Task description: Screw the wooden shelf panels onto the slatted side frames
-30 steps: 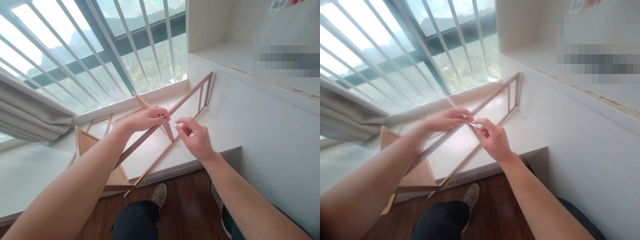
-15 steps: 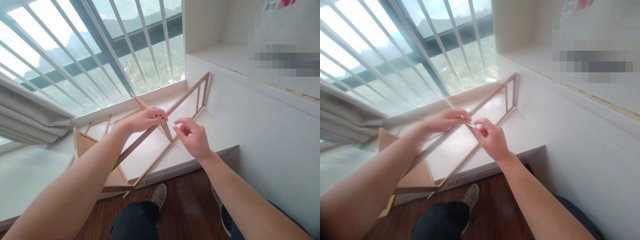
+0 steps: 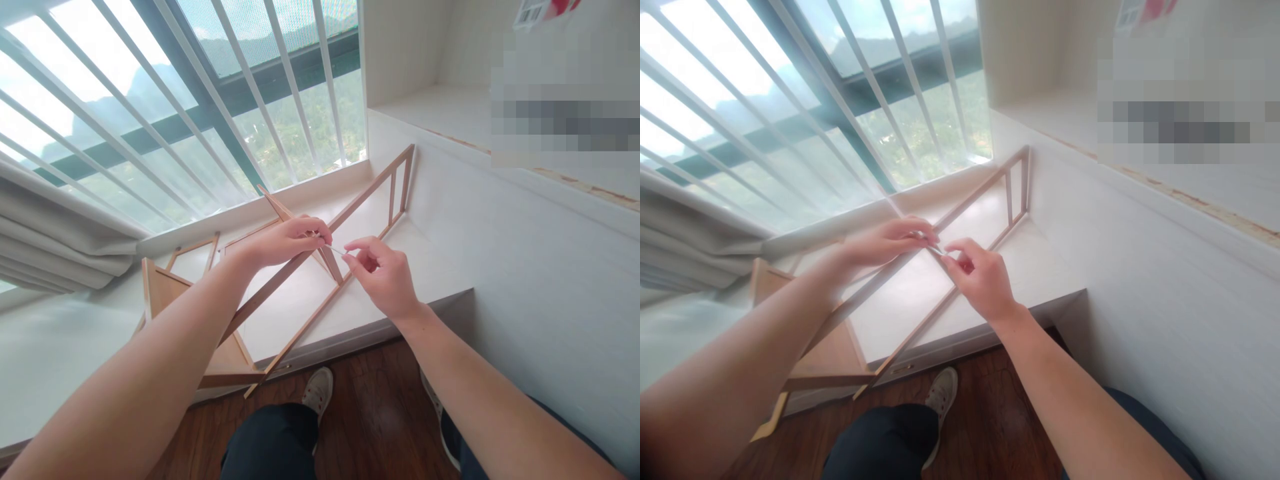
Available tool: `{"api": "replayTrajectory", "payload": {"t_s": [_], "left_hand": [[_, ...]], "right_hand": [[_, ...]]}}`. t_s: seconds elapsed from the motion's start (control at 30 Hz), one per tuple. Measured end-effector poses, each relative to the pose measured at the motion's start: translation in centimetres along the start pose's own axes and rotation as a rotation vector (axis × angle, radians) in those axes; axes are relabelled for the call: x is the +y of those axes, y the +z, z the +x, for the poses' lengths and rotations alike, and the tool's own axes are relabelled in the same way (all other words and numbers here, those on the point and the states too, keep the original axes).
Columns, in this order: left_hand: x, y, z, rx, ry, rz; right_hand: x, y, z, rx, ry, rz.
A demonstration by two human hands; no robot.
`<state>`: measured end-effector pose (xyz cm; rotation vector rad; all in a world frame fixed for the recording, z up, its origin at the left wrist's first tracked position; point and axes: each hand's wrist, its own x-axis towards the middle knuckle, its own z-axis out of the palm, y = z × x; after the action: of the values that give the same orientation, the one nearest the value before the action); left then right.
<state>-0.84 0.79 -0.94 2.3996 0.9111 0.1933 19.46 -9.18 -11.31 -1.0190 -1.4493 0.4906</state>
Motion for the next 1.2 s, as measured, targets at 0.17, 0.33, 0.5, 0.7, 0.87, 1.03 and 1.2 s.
{"api": "replayTrajectory", "payload": {"t_s": [0.17,0.33,0.5,0.7,0.87,1.03,1.2], "left_hand": [[-0.2,0.0,0.0,-0.007,-0.003,-0.005],[0.0,0.0,0.0,-0.007,-0.001,-0.002],[0.1,0.0,0.0,-0.005,-0.013,-0.008],[0.0,0.1,0.0,-0.003,-0.027,-0.054],[0.5,0.1,-0.1,-0.008,-0.044,-0.133],[0.8,0.1,-0.2,-0.016,-0.075,-0.152],[1.1,0.0,-0.3,-0.023,-0.076,-0.118]], "right_hand": [[0.0,0.0,0.0,0.011,0.016,0.003],[-0.1,0.1,0.0,0.013,0.044,0.019],[0.0,0.1,-0.1,0.011,0.064,0.029],[-0.1,0.5,-0.4,-0.011,0.094,0.049],[-0.2,1.1,-0.7,-0.049,0.119,0.072],[-0.3,1.4,-0.8,-0.076,0.123,0.095],[-0.5,1.6,-0.7,-0.078,0.154,0.133]]}}
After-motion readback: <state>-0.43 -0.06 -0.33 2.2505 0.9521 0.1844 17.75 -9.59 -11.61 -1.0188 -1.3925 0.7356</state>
